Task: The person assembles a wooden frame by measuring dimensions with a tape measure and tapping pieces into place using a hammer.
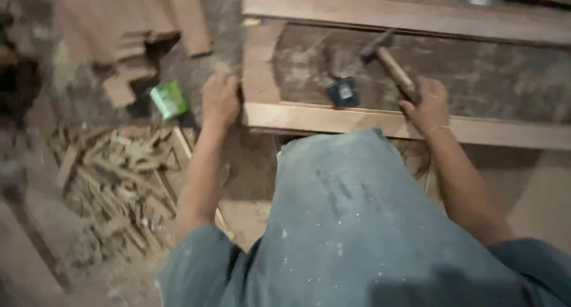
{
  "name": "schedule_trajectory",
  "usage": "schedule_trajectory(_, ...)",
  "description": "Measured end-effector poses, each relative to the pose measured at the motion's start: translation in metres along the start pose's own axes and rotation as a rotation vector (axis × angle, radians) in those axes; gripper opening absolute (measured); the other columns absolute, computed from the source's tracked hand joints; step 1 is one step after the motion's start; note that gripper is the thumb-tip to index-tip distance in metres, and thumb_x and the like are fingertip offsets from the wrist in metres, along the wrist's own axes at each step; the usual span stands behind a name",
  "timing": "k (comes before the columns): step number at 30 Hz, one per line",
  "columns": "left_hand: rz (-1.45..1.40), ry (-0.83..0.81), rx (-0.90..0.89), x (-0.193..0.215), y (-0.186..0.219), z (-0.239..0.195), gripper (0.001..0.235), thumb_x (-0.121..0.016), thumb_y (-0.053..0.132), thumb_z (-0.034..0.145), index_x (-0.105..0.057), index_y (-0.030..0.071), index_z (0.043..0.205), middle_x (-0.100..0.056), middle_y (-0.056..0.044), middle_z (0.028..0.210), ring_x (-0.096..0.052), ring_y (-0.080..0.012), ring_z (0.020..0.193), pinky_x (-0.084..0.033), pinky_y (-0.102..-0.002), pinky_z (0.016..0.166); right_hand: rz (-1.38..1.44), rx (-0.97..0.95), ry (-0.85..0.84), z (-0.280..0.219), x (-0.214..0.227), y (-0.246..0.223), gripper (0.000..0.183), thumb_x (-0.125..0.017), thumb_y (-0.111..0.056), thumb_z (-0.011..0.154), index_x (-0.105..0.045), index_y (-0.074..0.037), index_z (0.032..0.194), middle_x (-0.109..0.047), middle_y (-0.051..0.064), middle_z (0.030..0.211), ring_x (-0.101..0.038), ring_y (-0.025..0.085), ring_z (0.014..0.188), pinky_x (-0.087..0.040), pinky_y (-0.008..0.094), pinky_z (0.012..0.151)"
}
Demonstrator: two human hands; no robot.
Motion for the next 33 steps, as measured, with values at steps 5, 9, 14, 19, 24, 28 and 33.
schedule_trajectory(5, -0.303, 0.169, 0.103, -0.003, 0.045, 0.036, 0.015, -0.063, -0.001, 0.09, -0.062, 0.001, 0.104, -0.059, -0.02, 0.099, -0.057, -0.0422, 0.096, -0.047, -0.052, 0.085, 0.077, -0.242, -0.182, 0.012, -0.009, 0.022, 0.048, -0.071, -0.027, 0.089, -0.064, -0.014, 0.135, -0.063, 0.026, 0.128, -0.061, 0.048, 0.11, -0.05, 0.052, 0.091)
schedule_trajectory(9, -0.412, 0.182, 0.128, -0.048, 0.135, 0.081, 0.039, -0.065, -0.003, 0.084, -0.07, 0.007, 0.12, -0.065, -0.015, 0.102, -0.062, -0.0376, 0.1, -0.051, -0.048, 0.088, 0.217, -0.383, -0.201, -0.004, 0.014, 0.043, 0.039, -0.073, -0.033, 0.088, -0.072, -0.014, 0.123, -0.073, 0.022, 0.114, -0.068, 0.043, 0.106, -0.054, 0.048, 0.091)
schedule_trajectory(14, -0.586, 0.165, -0.075, -0.124, 0.284, 0.159, 0.028, -0.067, 0.003, 0.087, -0.067, 0.009, 0.115, -0.067, -0.014, 0.116, -0.062, -0.0372, 0.113, -0.051, -0.046, 0.098, 0.438, -0.05, 0.206, -0.052, 0.094, 0.067, 0.05, -0.075, -0.027, 0.098, -0.06, 0.001, 0.137, -0.067, 0.026, 0.129, -0.068, 0.042, 0.115, -0.054, 0.045, 0.097)
schedule_trajectory(19, -0.654, 0.136, -0.271, -0.201, 0.402, 0.245, 0.015, -0.069, 0.007, 0.085, -0.068, 0.011, 0.1, -0.069, -0.006, 0.103, -0.064, -0.0342, 0.104, -0.052, -0.047, 0.094, 0.562, -0.331, 0.139, -0.071, 0.088, 0.152, 0.053, -0.06, -0.023, 0.101, -0.053, -0.003, 0.149, -0.069, 0.023, 0.123, -0.071, 0.036, 0.11, -0.055, 0.039, 0.096)
schedule_trajectory(24, -0.495, 0.202, -0.178, -0.232, 0.435, 0.267, 0.013, -0.07, 0.01, 0.075, -0.07, 0.017, 0.087, -0.07, -0.002, 0.099, -0.06, -0.0321, 0.103, -0.048, -0.047, 0.088, 0.284, -0.107, 0.194, -0.061, 0.109, 0.173, 0.054, -0.062, -0.016, 0.105, -0.046, 0.001, 0.154, -0.064, 0.031, 0.137, -0.065, 0.045, 0.121, -0.054, 0.044, 0.1)
schedule_trajectory(28, -0.462, 0.147, -0.145, -0.236, 0.437, 0.269, 0.012, -0.073, 0.01, 0.081, -0.071, 0.019, 0.089, -0.07, 0.004, 0.105, -0.061, -0.0268, 0.108, -0.048, -0.045, 0.093, 0.145, -0.025, 0.131, -0.045, 0.11, 0.172, 0.059, -0.063, -0.013, 0.103, -0.047, -0.003, 0.159, -0.069, 0.024, 0.111, -0.067, 0.044, 0.099, -0.054, 0.049, 0.086)
schedule_trajectory(33, -0.425, 0.248, -0.142, -0.228, 0.438, 0.269, 0.023, -0.074, 0.007, 0.075, -0.073, 0.023, 0.091, -0.067, 0.004, 0.107, -0.058, -0.0297, 0.109, -0.046, -0.048, 0.093, 0.124, 0.02, 0.139, -0.029, 0.119, 0.165, 0.06, -0.063, -0.011, 0.101, -0.05, -0.012, 0.16, -0.067, 0.02, 0.096, -0.065, 0.039, 0.085, -0.054, 0.048, 0.077)
Point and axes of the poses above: each hand's wrist, its own z-axis towards the middle knuckle, its own x-axis out of the back of the hand, y = z × x, the point moved 10 cm from there along z, towards the middle knuckle
